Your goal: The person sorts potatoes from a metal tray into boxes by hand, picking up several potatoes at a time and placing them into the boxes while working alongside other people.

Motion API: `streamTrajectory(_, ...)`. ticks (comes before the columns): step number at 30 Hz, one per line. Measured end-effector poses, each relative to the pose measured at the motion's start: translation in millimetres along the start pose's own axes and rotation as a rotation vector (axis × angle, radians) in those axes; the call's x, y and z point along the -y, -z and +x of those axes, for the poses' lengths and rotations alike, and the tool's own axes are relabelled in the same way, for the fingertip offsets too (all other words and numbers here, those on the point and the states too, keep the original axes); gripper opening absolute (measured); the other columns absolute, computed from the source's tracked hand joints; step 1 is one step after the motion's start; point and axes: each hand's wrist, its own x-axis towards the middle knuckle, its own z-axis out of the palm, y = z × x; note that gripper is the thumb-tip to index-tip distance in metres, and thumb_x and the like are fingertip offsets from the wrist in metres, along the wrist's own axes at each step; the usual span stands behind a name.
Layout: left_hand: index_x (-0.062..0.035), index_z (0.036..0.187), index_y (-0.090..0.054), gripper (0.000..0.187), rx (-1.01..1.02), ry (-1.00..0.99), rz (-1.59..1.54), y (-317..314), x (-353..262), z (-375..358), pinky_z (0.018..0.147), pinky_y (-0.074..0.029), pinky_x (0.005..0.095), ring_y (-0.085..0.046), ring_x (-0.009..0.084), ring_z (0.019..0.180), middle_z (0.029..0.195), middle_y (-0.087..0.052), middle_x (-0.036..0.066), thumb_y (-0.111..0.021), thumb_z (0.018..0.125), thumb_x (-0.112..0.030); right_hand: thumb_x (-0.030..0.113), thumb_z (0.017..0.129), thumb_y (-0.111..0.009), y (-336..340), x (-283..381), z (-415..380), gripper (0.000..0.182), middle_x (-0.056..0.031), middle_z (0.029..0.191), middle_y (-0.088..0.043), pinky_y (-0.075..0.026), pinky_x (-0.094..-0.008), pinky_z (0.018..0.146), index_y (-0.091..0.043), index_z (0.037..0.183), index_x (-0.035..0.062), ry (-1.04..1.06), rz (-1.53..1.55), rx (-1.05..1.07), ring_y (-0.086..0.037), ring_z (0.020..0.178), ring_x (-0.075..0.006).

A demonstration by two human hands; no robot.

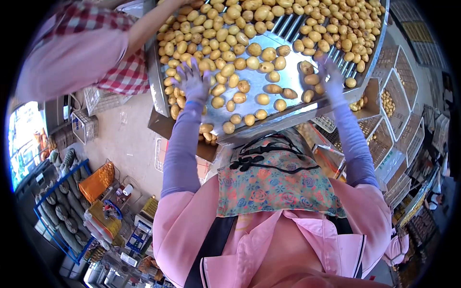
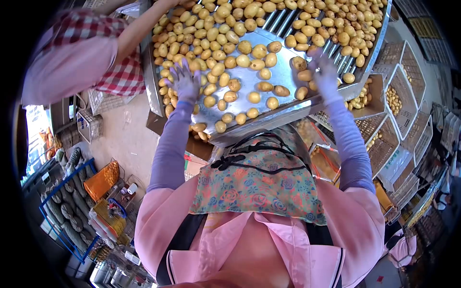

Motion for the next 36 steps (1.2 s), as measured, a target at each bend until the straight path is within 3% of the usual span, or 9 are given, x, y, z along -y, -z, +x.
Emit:
streamTrajectory(2, -0.0152, 0.156, -0.024, 0.081, -0.154, 0.133, -0.167, 1, -56, 28, 0.112, 0.002, 0.0687, -0.004, 0.0529, 0.146, 0.156, -0.015, 0.036, -0.046, 0.091, -0.06, 0.04, 0.092, -0.062, 9, -45, 33, 0.042, -0.0213, 0.14, -0.052, -0.038, -0.0434, 0.109, -0.064, 0.127, 0.0175, -0.096, -0.332, -0.118, -0.047, 0.132, -0.0352)
streamTrajectory(8, -0.0161, 0.154, -0.029, 0.077, 0.011, -0.3, -0.069, 7, -151, -1, 0.113, -0.012, 0.0679, -0.022, 0.0571, 0.139, 0.156, -0.024, 0.027, -0.049, 0.091, -0.056, 0.064, 0.089, -0.053, -55, -48, 39, 0.066, -0.0204, 0.151, -0.039, -0.026, -0.05, 0.116, -0.036, 0.148, 0.0412, -0.176, -0.589, 0.129, -0.033, 0.141, -0.0392)
streamTrajectory(13, -0.0168, 0.147, -0.042, 0.063, 0.161, -0.724, -0.212, 33, -94, -107, 0.117, -0.015, 0.0586, -0.023, 0.045, 0.143, 0.157, -0.027, 0.017, -0.054, 0.092, -0.045, 0.052, 0.091, -0.059, -24, -14, -4, 0.058, -0.0172, 0.14, -0.05, -0.041, -0.0465, 0.106, -0.046, 0.144, 0.0332, -0.036, -0.304, 0.251, -0.053, 0.123, -0.0403)
streamTrajectory(21, -0.0112, 0.141, -0.05, 0.059, -0.069, -0.285, -0.107, 41, -24, -104, 0.116, -0.021, 0.0501, -0.038, 0.038, 0.136, 0.142, -0.048, 0.018, -0.06, 0.092, -0.041, 0.045, 0.076, -0.076, -42, 81, -25, 0.054, -0.0141, 0.124, -0.054, -0.05, -0.044, 0.091, -0.061, 0.123, 0.0238, -0.179, -0.522, 0.545, -0.058, 0.109, -0.0331)
streamTrajectory(23, -0.0081, 0.137, -0.053, 0.049, -0.21, -0.702, -0.321, 73, -83, -94, 0.103, -0.039, 0.0484, -0.055, 0.0333, 0.118, 0.13, -0.056, 0.015, -0.06, 0.093, -0.029, 0.036, 0.075, -0.077, -50, 78, -20, 0.05, -0.015, 0.122, -0.054, -0.05, -0.0427, 0.091, -0.06, 0.121, 0.0221, -0.171, -0.341, 0.535, -0.061, 0.105, -0.0349)
streamTrajectory(25, -0.0123, 0.141, -0.048, 0.053, 0.232, -0.925, -0.206, 38, -131, -96, 0.094, -0.047, 0.0459, -0.06, 0.0331, 0.111, 0.134, -0.054, 0.013, -0.061, 0.092, -0.027, 0.033, 0.076, -0.077, -42, 70, -20, 0.05, -0.0149, 0.12, -0.055, -0.051, -0.0411, 0.092, -0.059, 0.12, 0.0195, -0.311, -0.137, 0.417, -0.061, 0.105, -0.0338)
streamTrajectory(28, -0.0243, 0.147, -0.041, 0.06, 0.233, -1.004, -0.135, 44, -193, -112, 0.089, -0.051, 0.0437, -0.062, 0.0338, 0.108, 0.138, -0.051, 0.014, -0.061, 0.091, -0.026, 0.035, 0.087, -0.07, -47, 15, -40, 0.05, -0.0071, 0.112, -0.061, -0.054, -0.0279, 0.081, -0.053, 0.127, 0.0099, -0.505, 0.962, 0.066, -0.064, 0.098, -0.0199)
streamTrajectory(31, -0.0407, 0.147, -0.037, 0.06, 0.544, -0.949, 0.057, 41, -229, -90, 0.082, -0.054, 0.0449, -0.064, 0.0353, 0.102, 0.131, -0.052, 0.018, -0.057, 0.093, -0.028, 0.055, 0.095, -0.055, 5, 7, -64, 0.054, -0.0073, 0.112, -0.062, -0.055, -0.0236, 0.08, -0.052, 0.129, 0.013, -0.641, 1.672, 0.157, -0.065, 0.091, -0.0161)
streamTrajectory(36, -0.0391, 0.143, -0.045, 0.053, 0.425, -1.225, -0.096, 18, -215, -66, 0.08, -0.055, 0.0448, -0.064, 0.0352, 0.098, 0.105, -0.059, 0.017, -0.059, 0.093, -0.028, 0.06, 0.091, -0.055, 23, 43, -121, 0.054, -0.0121, 0.11, -0.063, -0.06, -0.0344, 0.076, -0.054, 0.117, 0.0131, -0.73, 1.997, -0.036, -0.069, 0.089, -0.0254)
